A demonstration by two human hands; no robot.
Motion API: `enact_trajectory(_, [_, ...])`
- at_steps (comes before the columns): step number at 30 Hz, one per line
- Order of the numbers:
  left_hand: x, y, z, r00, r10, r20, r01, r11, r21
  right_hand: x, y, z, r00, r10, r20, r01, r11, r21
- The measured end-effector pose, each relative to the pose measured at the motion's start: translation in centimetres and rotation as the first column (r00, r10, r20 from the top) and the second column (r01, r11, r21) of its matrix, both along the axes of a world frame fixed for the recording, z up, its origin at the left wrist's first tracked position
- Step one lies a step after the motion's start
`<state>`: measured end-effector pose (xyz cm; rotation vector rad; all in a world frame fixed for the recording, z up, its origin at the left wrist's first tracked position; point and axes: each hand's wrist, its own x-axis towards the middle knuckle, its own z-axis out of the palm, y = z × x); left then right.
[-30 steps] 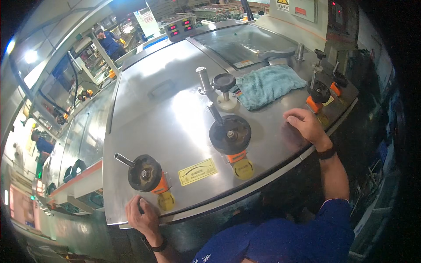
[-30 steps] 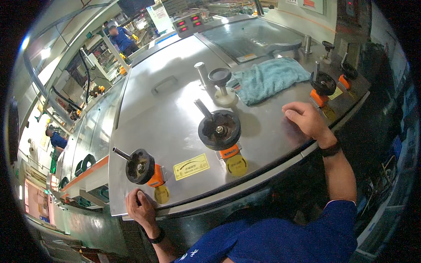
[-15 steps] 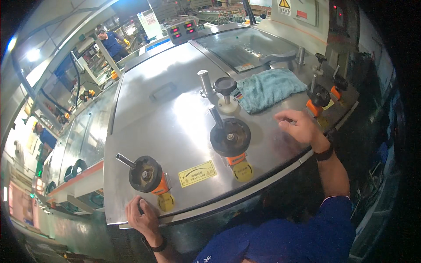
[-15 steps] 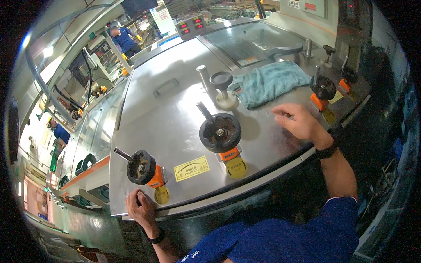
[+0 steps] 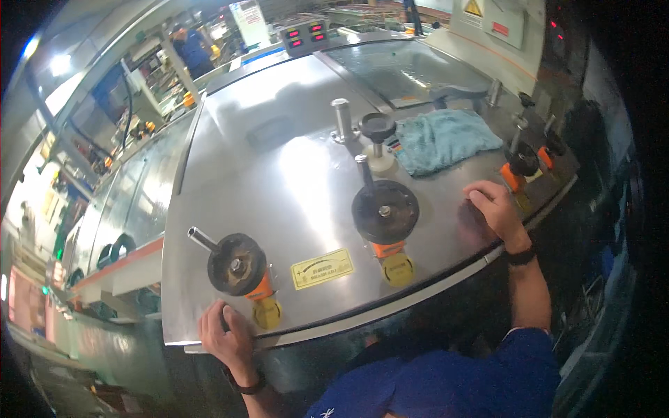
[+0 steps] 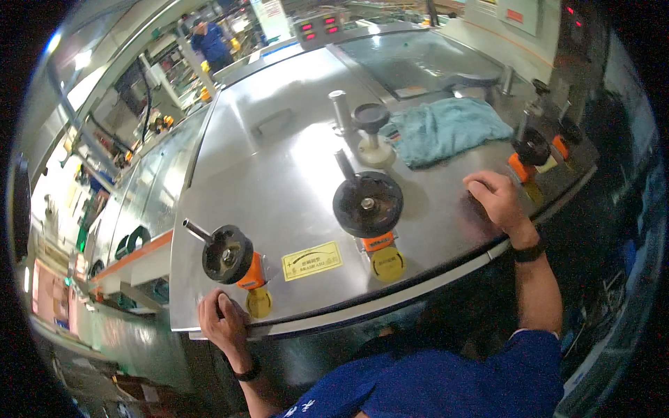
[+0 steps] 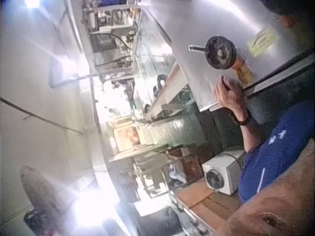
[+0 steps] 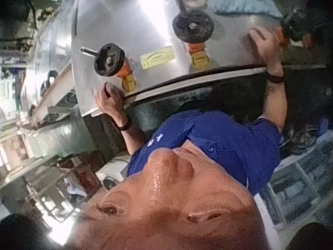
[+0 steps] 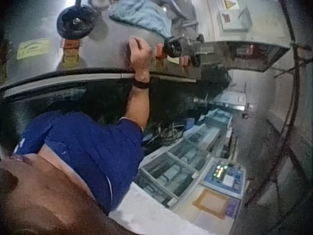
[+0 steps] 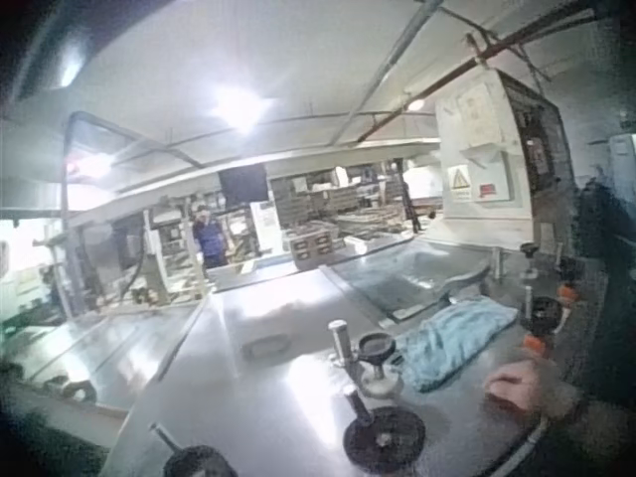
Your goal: Operating an industrial processing machine and inspecting copper sheets on a conveyor.
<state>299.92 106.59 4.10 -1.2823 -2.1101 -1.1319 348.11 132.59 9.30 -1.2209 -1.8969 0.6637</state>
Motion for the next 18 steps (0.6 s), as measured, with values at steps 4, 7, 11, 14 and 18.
enact_trajectory(4, [-0.1, 0.2, 0.0, 0.999, 0.032, -0.019, -0.032, 0.999, 0.023, -0.6, 0.2, -0.5, 1.000, -0.004, 0.009, 0.004, 1.000, 0.011])
enact_trajectory(7, [-0.5, 0.3, -0.1, 0.998, 0.037, -0.042, -0.036, 0.999, 0.038, -0.7, 0.8, -1.9, 0.998, 0.052, -0.020, -0.052, 0.999, -0.005])
enact_trajectory(11, [-0.4, 0.5, 0.0, 0.997, 0.046, -0.069, -0.039, 0.995, 0.097, 1.0, 0.1, -2.2, 0.998, 0.045, 0.037, -0.044, 0.999, -0.028])
enact_trajectory(14, [-0.5, -0.2, 0.3, 0.997, 0.046, -0.058, -0.040, 0.995, 0.096, 2.0, 0.0, -2.4, 0.995, 0.093, 0.037, -0.092, 0.996, -0.023])
enact_trajectory(18, [-0.6, -0.9, 1.0, 0.998, 0.033, -0.046, -0.029, 0.996, 0.086, 2.2, 0.5, -3.9, 0.999, 0.049, -0.004, -0.049, 0.998, -0.029])
